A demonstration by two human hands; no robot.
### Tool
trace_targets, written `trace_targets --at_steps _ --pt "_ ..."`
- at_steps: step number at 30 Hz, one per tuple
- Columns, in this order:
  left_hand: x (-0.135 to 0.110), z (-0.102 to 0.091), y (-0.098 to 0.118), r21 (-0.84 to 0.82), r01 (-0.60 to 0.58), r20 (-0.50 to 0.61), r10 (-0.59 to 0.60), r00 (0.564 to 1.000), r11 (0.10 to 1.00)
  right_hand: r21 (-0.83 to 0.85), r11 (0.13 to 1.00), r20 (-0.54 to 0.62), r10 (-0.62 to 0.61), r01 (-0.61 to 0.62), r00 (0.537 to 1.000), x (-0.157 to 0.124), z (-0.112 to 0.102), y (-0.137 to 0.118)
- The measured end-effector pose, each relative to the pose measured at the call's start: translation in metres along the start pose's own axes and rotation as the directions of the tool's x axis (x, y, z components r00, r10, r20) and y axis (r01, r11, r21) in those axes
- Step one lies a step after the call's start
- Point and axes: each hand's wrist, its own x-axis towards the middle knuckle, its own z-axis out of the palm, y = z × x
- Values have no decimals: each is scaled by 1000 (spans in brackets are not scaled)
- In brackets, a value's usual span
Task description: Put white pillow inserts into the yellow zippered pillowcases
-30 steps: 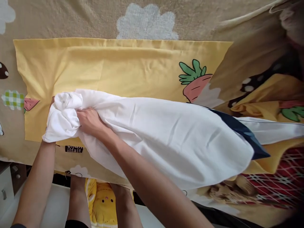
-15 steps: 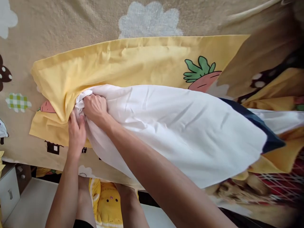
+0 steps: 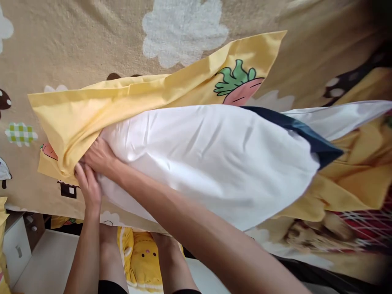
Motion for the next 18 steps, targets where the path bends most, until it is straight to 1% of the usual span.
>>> trace_targets --at_steps 1,2,3,4,5,6,7,8,9,10,12,13,14,16,18 --pt "4 -1 -3 -31 -15 -49 14 999 999 -10 997 57 -74 74 996 -20 -8 -4" --pt "8 -2 -5 -43 -37 -90 33 995 998 2 992 87 -127 127 988 -42 -20 -5" --pt "12 -3 -5 -29 -58 -114 55 992 998 20 991 93 -137 136 986 -65 -33 -3" --pt "14 -3 -3 7 -81 -113 81 990 997 36 991 81 -134 132 988 -86 -48 4" --pt "16 -4 0 58 -109 -88 114 990 992 17 998 41 -60 59 997 -105 -63 14" --pt "16 -3 4 117 -145 -46 151 987 982 -35 995 -22 92 -92 996 -119 -75 27" --pt "16 -2 9 178 -181 -1 185 983 967 -79 970 -72 227 -232 971 -130 -84 40" --pt "16 0 14 234 -215 47 210 977 948 -112 928 -101 345 -355 933 -136 -87 54" --pt "17 2 19 280 -244 85 229 970 928 -132 894 -88 420 -428 903 -138 -87 65" --pt "20 5 23 313 -269 111 246 963 911 -136 883 -28 449 -448 893 -136 -82 72" --pt "31 12 31 330 -318 141 287 948 889 -119 905 158 422 -408 892 -127 -64 75" --pt "39 15 35 315 -346 158 311 937 884 -109 918 243 396 -380 886 -120 -55 71" --pt "49 18 38 290 -373 176 334 926 881 -101 930 303 368 -354 879 -113 -48 64" --pt "70 25 43 257 -414 205 370 906 873 -97 949 343 314 -299 885 -101 -40 46" --pt "87 29 45 269 -442 212 395 894 856 -80 972 345 234 -220 909 -89 -40 28"
